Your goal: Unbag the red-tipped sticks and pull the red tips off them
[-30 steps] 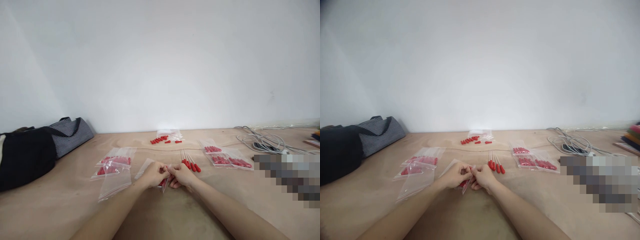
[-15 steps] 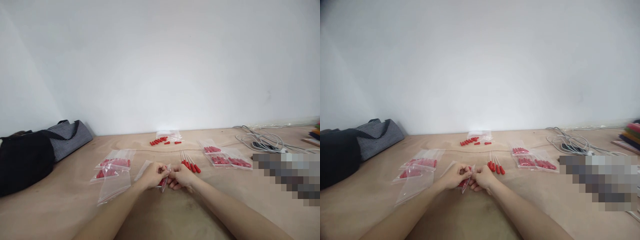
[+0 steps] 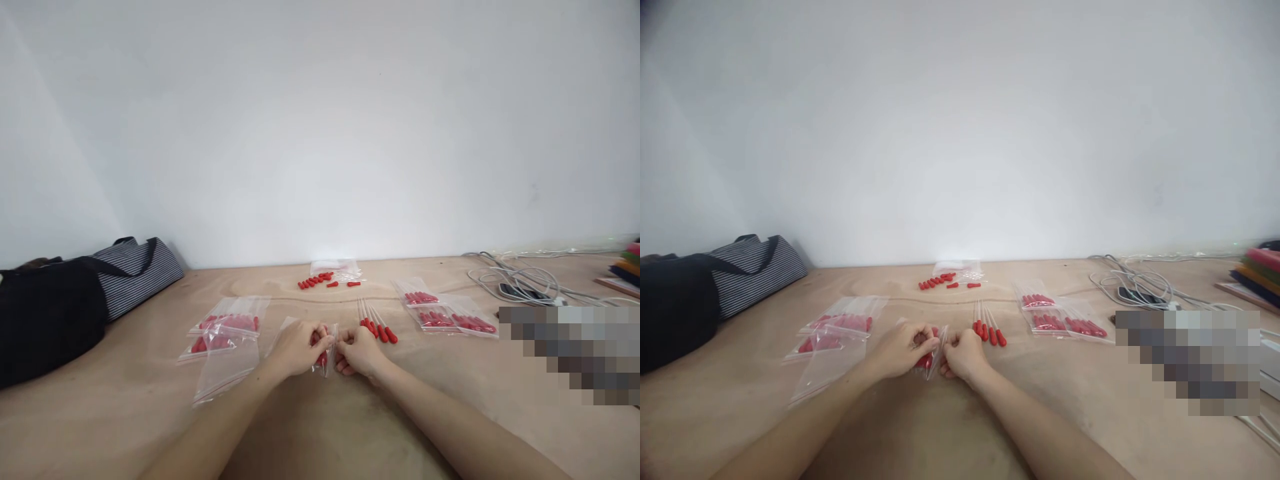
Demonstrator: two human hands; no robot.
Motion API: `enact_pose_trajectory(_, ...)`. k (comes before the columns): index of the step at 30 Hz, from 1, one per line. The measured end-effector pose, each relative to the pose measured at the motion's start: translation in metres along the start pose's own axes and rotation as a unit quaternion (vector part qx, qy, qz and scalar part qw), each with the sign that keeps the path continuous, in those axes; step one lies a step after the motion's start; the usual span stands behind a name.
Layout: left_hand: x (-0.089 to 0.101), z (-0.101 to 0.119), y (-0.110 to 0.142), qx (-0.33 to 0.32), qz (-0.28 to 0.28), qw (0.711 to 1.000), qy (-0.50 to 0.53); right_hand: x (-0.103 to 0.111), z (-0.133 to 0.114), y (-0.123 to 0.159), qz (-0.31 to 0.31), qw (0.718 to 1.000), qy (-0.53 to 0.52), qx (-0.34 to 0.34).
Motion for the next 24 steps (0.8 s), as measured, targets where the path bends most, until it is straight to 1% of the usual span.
enact_pose_trajectory(3,0.003,-0.014,0.014,-0.064,0.037,0.997,0.001,0.004,0.0,0.001,0.029,0.999,0.005,0.031)
enact_pose_trajectory(5,-0.003,-0.027,0.025,-0.067,0.034,0.997,-0.024,0.004,-0.001,0.001,0.024,0.997,0.035,0.065)
enact_pose_trajectory(7,-0.012,-0.036,0.033,-0.056,0.011,0.998,-0.038,0.002,-0.002,0.0,-0.004,0.994,0.068,0.089)
enact_pose_trajectory(9,-0.019,-0.039,0.037,-0.049,-0.006,0.998,-0.037,0.0,-0.001,0.0,-0.03,0.991,0.084,0.098)
enact_pose_trajectory(10,-0.02,-0.038,0.038,-0.048,-0.009,0.998,-0.034,0.001,-0.003,0.0,-0.033,0.989,0.09,0.11)
enact_pose_trajectory(13,-0.02,-0.034,0.038,-0.051,-0.003,0.998,-0.03,0.002,-0.01,0.003,-0.033,0.976,0.118,0.178)
enact_pose_trajectory(15,-0.019,-0.033,0.037,-0.048,-0.003,0.998,-0.027,0.001,-0.013,0.005,-0.039,0.966,0.15,0.206)
enact_pose_trajectory(17,-0.02,-0.035,0.036,-0.045,-0.006,0.999,-0.023,0.0,-0.013,0.006,-0.038,0.96,0.19,0.203)
enact_pose_trajectory(19,-0.021,-0.037,0.036,-0.047,-0.011,0.999,-0.019,0.001,-0.014,0.008,-0.02,0.952,0.232,0.199)
enact_pose_trajectory(21,-0.022,-0.038,0.036,-0.048,-0.016,0.999,-0.01,0.001,-0.017,0.01,-0.006,0.943,0.267,0.197)
enact_pose_trajectory(24,-0.02,-0.038,0.035,-0.045,-0.016,0.999,0.018,0.0,-0.024,0.014,-0.002,0.933,0.304,0.194)
Point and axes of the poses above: each hand's wrist, its own y-axis away from the middle knuckle, its own x-axis out of the back of the hand, z = x × y, the point moved 6 cm from there along -y, towards the middle knuckle, and after that the axes turned 6 degrees about x, right-handed, at the moved point
